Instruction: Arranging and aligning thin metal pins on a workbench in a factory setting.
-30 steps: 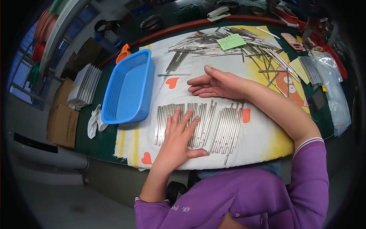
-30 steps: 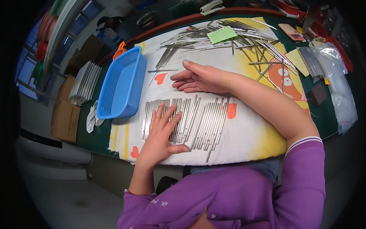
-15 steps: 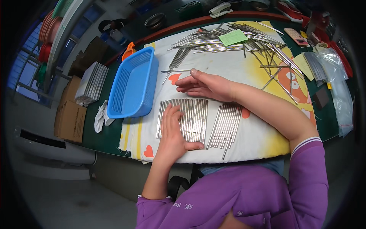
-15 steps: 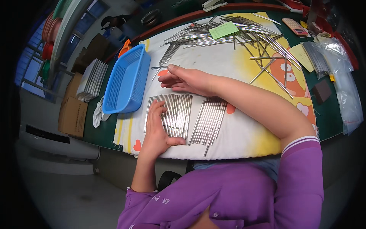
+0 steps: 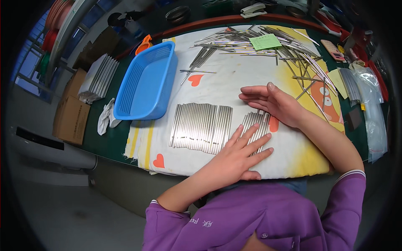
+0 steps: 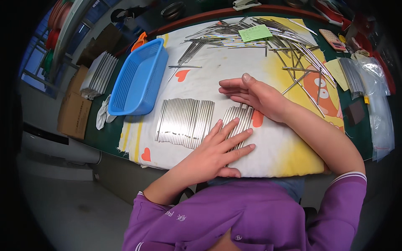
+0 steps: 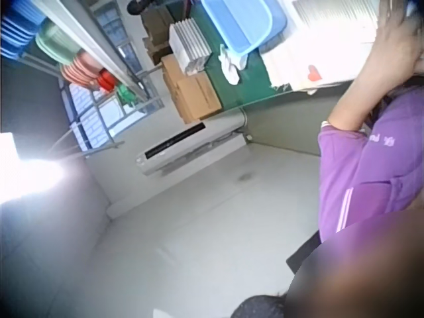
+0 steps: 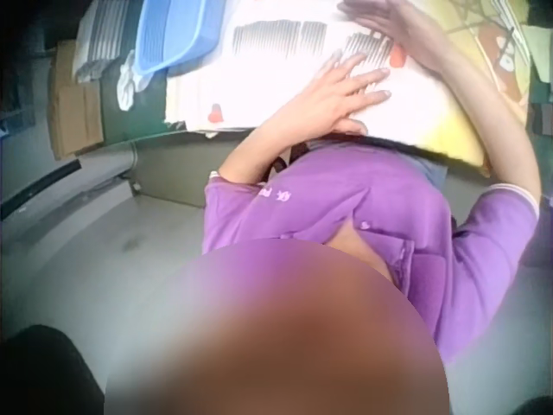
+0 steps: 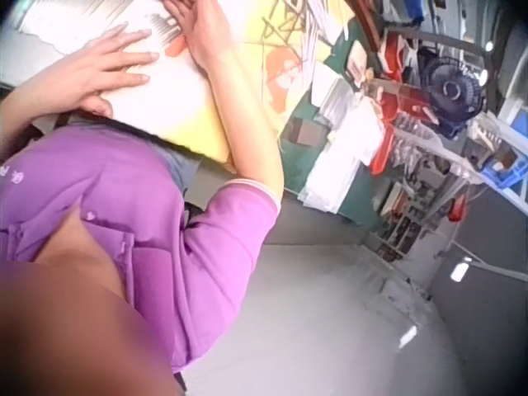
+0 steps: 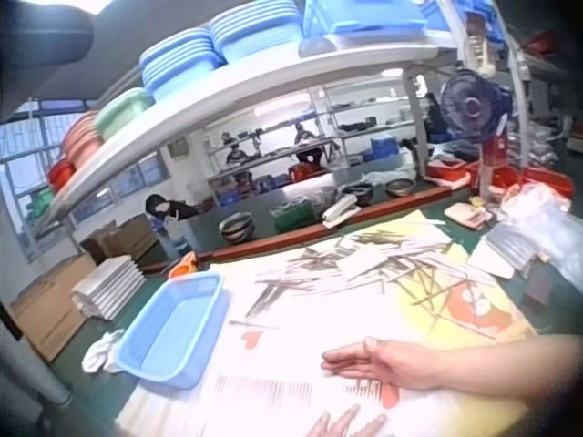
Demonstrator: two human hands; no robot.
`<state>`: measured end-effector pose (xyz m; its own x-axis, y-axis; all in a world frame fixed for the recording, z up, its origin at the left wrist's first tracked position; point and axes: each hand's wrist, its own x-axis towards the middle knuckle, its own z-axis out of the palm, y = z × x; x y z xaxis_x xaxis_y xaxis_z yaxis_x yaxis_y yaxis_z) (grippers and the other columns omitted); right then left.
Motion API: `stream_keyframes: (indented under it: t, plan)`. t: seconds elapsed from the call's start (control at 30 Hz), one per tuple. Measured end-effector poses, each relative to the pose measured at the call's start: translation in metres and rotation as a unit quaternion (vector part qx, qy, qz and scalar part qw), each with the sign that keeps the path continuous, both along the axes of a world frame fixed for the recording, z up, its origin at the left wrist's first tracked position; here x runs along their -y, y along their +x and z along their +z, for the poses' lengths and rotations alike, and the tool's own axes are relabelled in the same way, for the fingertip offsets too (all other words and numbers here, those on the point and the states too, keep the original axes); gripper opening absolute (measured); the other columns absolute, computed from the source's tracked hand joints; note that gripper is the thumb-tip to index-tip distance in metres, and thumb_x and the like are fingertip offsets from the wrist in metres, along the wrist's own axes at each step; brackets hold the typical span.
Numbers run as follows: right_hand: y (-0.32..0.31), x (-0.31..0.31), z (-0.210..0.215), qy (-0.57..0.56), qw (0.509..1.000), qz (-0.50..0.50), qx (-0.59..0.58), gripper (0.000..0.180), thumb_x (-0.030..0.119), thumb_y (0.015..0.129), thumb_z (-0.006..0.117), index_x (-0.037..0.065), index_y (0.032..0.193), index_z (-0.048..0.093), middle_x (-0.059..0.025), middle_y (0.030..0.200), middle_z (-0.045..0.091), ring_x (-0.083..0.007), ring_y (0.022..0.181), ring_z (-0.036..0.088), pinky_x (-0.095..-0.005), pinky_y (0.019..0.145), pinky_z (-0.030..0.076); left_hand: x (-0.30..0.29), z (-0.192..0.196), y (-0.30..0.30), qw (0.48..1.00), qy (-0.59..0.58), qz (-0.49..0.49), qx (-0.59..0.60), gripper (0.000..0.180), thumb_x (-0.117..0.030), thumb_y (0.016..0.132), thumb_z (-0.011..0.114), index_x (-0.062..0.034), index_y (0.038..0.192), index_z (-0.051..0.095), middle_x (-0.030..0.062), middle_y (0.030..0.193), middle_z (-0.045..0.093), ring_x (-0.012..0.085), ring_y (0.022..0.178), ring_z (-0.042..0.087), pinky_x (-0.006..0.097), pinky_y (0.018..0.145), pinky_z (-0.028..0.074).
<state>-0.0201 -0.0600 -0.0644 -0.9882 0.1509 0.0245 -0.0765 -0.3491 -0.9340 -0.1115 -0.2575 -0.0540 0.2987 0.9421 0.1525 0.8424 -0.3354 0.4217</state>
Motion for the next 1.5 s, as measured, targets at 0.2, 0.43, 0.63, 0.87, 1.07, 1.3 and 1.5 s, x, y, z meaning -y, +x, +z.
stream_keyframes:
  t: [0.2,0.43,0.63,0.87,1.07,1.3,1.5]
  plan:
    - [-0.036,0.012,-0.003,-0.037,0.998,0.028,-0.031,0.058,0.043,0.096,0.020,-0.001,0.129,0.038,-0.0121,0.132,0.040,-0.0210,0.125,0.036,-0.0337,0.105,0.026,0.004,-0.007,-0.008,0.997,0.001,0.075,-0.009,0.066,-0.037,0.070,0.066,-0.0120,0.126,0.045,0.0067,0.139,0.032,0.0338,0.131,0.023,0.055,0.103,0.019]
    - [-0.052,0.011,0.011,-0.019,1.000,0.006,-0.018,0.060,0.046,0.095,0.017,0.001,0.129,0.038,-0.0117,0.128,0.044,-0.0188,0.122,0.039,-0.0319,0.103,0.029,0.014,-0.006,-0.014,0.989,-0.004,0.148,0.009,0.072,-0.039,0.066,0.070,-0.0083,0.126,0.045,0.0093,0.138,0.035,0.0336,0.129,0.027,0.052,0.103,0.022]
    - [-0.031,-0.002,0.004,0.000,0.998,-0.023,0.053,0.064,0.049,0.094,0.017,0.001,0.131,0.036,-0.0125,0.125,0.047,-0.0179,0.116,0.045,-0.0310,0.102,0.031,0.003,0.003,-0.009,0.999,-0.006,0.047,0.023,0.074,-0.041,0.065,0.068,-0.0094,0.127,0.044,0.0102,0.138,0.033,0.0343,0.130,0.026,0.052,0.103,0.022]
    - [-0.049,0.014,0.002,-0.042,0.997,0.065,0.029,0.065,0.050,0.094,0.017,0.001,0.133,0.034,-0.0111,0.129,0.044,-0.0173,0.121,0.039,-0.0301,0.103,0.028,-0.013,-0.004,-0.022,1.000,-0.026,0.000,-0.014,0.075,-0.042,0.066,0.066,-0.0082,0.128,0.042,0.0120,0.138,0.032,0.0324,0.131,0.023,0.048,0.105,0.022]
    - [-0.068,0.016,0.001,0.012,0.996,0.092,0.005,0.066,0.052,0.093,0.016,0.003,0.134,0.033,-0.0128,0.133,0.039,-0.0201,0.125,0.036,-0.0316,0.106,0.025,-0.018,0.001,-0.025,0.999,-0.045,-0.020,-0.023,0.086,-0.053,0.065,0.062,-0.0107,0.135,0.033,0.0123,0.143,0.024,0.0324,0.133,0.019,0.048,0.107,0.016]
    - [-0.064,0.002,-0.003,-0.009,0.992,0.124,0.012,0.066,0.052,0.093,0.016,0.004,0.136,0.030,-0.0138,0.135,0.036,-0.0205,0.128,0.032,-0.0321,0.107,0.023,-0.025,0.007,-0.026,0.994,-0.071,-0.051,-0.073,0.087,-0.055,0.069,0.061,-0.0108,0.137,0.029,0.0125,0.144,0.020,0.0316,0.134,0.014,0.049,0.108,0.011]
    - [-0.066,0.009,-0.002,0.032,0.993,0.115,-0.013,0.072,0.059,0.090,0.019,0.003,0.134,0.033,-0.0156,0.134,0.037,-0.0223,0.127,0.033,-0.0317,0.106,0.025,-0.028,0.008,-0.030,0.990,-0.071,-0.060,-0.110,0.090,-0.064,0.070,0.053,-0.0100,0.137,0.028,0.0137,0.145,0.019,0.0331,0.135,0.013,0.051,0.108,0.008]
